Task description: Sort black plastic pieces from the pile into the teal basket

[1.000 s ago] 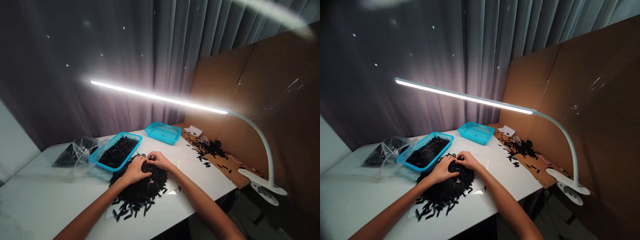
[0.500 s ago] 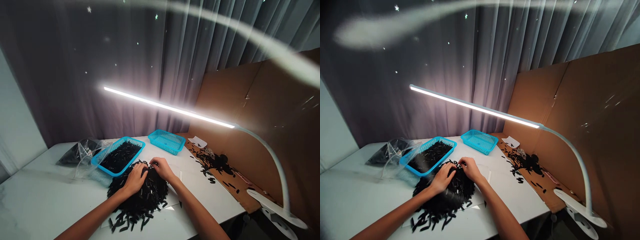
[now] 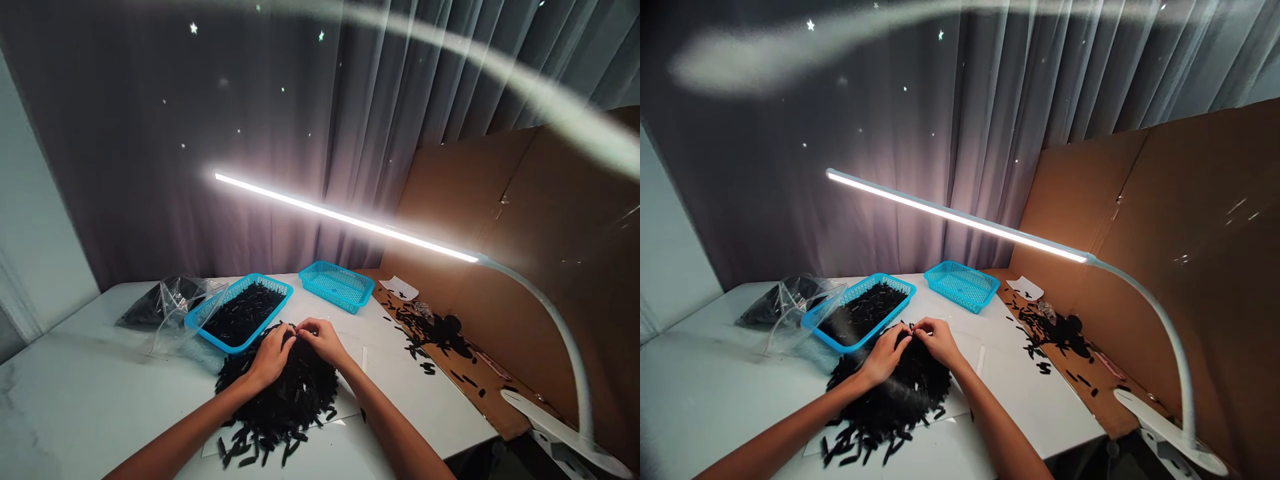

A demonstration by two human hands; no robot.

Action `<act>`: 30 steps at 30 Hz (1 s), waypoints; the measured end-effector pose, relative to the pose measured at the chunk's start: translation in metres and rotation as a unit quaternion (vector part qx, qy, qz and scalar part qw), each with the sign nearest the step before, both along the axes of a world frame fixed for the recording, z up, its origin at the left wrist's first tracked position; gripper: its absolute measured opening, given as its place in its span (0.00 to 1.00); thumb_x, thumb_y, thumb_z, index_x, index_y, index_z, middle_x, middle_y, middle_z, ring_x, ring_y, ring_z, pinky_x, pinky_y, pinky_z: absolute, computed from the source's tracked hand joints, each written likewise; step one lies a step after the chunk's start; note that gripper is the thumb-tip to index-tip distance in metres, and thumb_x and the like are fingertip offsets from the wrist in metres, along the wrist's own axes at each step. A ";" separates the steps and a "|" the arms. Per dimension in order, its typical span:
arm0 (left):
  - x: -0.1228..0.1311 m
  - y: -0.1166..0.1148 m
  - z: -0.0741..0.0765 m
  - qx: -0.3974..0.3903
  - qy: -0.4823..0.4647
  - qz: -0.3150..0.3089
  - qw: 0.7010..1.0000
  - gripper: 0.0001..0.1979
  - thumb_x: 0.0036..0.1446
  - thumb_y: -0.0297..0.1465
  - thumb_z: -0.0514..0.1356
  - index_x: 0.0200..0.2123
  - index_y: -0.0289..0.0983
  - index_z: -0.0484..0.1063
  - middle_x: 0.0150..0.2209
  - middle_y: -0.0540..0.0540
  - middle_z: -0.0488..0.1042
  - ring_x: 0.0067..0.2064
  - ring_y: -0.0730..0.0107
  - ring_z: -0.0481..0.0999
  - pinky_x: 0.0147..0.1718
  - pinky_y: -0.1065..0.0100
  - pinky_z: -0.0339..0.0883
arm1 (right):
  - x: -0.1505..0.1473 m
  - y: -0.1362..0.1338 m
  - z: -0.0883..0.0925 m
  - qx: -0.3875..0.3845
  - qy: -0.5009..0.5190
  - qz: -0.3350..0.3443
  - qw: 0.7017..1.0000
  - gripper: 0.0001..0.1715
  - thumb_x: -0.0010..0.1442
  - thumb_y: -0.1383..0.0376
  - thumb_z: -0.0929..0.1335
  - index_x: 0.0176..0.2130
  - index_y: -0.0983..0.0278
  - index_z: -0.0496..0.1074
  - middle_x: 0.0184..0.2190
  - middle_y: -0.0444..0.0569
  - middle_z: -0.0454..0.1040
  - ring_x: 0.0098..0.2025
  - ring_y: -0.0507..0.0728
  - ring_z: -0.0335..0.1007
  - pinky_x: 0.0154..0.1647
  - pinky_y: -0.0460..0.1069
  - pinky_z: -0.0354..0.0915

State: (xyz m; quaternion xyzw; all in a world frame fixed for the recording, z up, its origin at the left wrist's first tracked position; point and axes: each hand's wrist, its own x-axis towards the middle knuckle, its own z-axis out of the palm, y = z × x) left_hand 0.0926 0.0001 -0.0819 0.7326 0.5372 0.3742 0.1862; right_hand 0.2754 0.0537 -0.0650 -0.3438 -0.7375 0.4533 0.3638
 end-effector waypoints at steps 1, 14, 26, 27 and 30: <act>0.000 0.002 0.003 -0.001 -0.006 -0.004 1.000 0.19 0.68 0.38 0.62 0.58 0.36 0.71 0.57 0.39 0.73 0.53 0.57 0.77 0.51 0.51 0.76 | -0.001 -0.003 0.003 -0.004 0.010 0.007 1.000 0.19 0.70 0.59 0.70 0.56 0.64 0.73 0.55 0.54 0.75 0.51 0.61 0.77 0.51 0.60 0.75; 0.011 0.031 0.072 -0.022 -0.003 -0.154 0.988 0.07 0.66 0.30 0.59 0.44 0.40 0.77 0.46 0.46 0.80 0.46 0.61 0.79 0.48 0.59 0.75 | -0.020 -0.011 0.011 -0.262 0.302 -0.011 0.916 0.33 0.67 0.39 0.61 0.40 0.62 0.77 0.39 0.54 0.81 0.42 0.62 0.78 0.49 0.59 0.71; 0.015 0.060 0.093 -0.096 0.022 -0.263 0.960 0.19 0.59 0.20 0.60 0.50 0.45 0.75 0.52 0.50 0.79 0.53 0.65 0.78 0.54 0.63 0.74 | -0.013 -0.004 0.007 -0.482 0.455 -0.039 0.748 0.11 0.67 0.61 0.64 0.38 0.62 0.74 0.32 0.47 0.78 0.33 0.54 0.75 0.43 0.49 0.69; 0.016 0.062 0.093 -0.093 0.022 -0.273 0.957 0.21 0.60 0.19 0.58 0.52 0.45 0.75 0.52 0.50 0.79 0.54 0.65 0.78 0.55 0.63 0.73 | -0.013 -0.005 0.008 -0.491 0.463 -0.042 0.736 0.11 0.67 0.62 0.64 0.37 0.62 0.74 0.31 0.46 0.77 0.32 0.54 0.75 0.41 0.49 0.69; 0.016 0.069 0.089 -0.070 0.021 -0.276 0.958 0.23 0.62 0.18 0.55 0.55 0.44 0.73 0.52 0.48 0.79 0.53 0.65 0.79 0.55 0.62 0.75 | -0.014 -0.006 0.011 -0.509 0.484 -0.053 0.710 0.13 0.68 0.59 0.65 0.38 0.64 0.74 0.29 0.47 0.76 0.31 0.53 0.73 0.38 0.48 0.69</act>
